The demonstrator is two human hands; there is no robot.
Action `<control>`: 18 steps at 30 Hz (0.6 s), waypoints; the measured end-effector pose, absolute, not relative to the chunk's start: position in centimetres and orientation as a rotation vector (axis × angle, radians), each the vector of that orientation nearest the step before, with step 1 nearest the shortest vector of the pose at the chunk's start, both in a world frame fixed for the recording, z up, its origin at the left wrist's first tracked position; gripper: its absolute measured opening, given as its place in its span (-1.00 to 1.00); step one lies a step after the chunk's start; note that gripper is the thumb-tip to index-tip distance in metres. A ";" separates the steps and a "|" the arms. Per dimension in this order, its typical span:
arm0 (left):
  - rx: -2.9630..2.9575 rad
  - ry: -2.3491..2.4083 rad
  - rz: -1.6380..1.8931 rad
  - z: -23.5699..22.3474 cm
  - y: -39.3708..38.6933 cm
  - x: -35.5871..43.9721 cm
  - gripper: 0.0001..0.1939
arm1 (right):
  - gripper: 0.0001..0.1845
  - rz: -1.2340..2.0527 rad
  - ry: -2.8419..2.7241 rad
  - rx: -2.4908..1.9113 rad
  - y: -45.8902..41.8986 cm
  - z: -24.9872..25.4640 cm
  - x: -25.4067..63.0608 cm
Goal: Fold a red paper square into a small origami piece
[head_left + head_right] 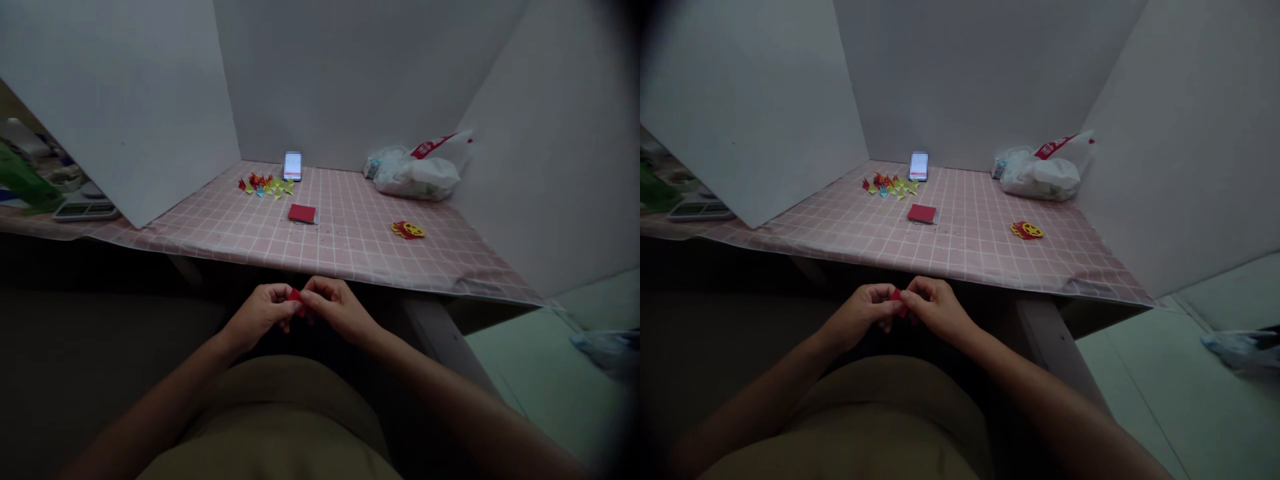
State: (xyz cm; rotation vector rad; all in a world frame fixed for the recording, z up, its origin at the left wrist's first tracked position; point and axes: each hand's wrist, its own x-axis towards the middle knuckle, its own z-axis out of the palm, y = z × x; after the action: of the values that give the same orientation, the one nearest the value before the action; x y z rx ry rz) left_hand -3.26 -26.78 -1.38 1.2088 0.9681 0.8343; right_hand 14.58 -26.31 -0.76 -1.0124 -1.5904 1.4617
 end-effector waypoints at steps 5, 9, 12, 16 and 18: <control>1.259 0.954 0.692 -1.2 -26.8 -3.3 -0.84 | -0.75 1.593 -1.582 -1.026 -26.0 -1.2 14.5; 1.238 0.922 0.684 -1.3 -26.7 -3.4 -0.84 | -0.73 1.589 -1.586 -1.008 -26.0 -1.4 14.6; 1.249 0.927 0.671 -1.4 -26.6 -3.5 -0.84 | -0.72 1.628 -1.617 -1.009 -25.8 -1.5 14.8; 1.237 0.942 0.704 -1.6 -26.5 -3.7 -0.79 | -0.71 1.644 -1.464 -0.977 -25.5 -1.6 15.0; 1.228 0.954 0.754 -1.8 -26.3 -3.9 -0.76 | -0.72 1.615 -1.359 -0.979 -25.4 -1.6 15.0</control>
State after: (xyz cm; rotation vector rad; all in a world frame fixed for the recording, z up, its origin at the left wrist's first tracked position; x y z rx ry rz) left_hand -3.87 -26.35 -1.82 1.2277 0.9540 0.7541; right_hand 14.98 -25.44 -1.57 -0.9786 -1.3594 1.6151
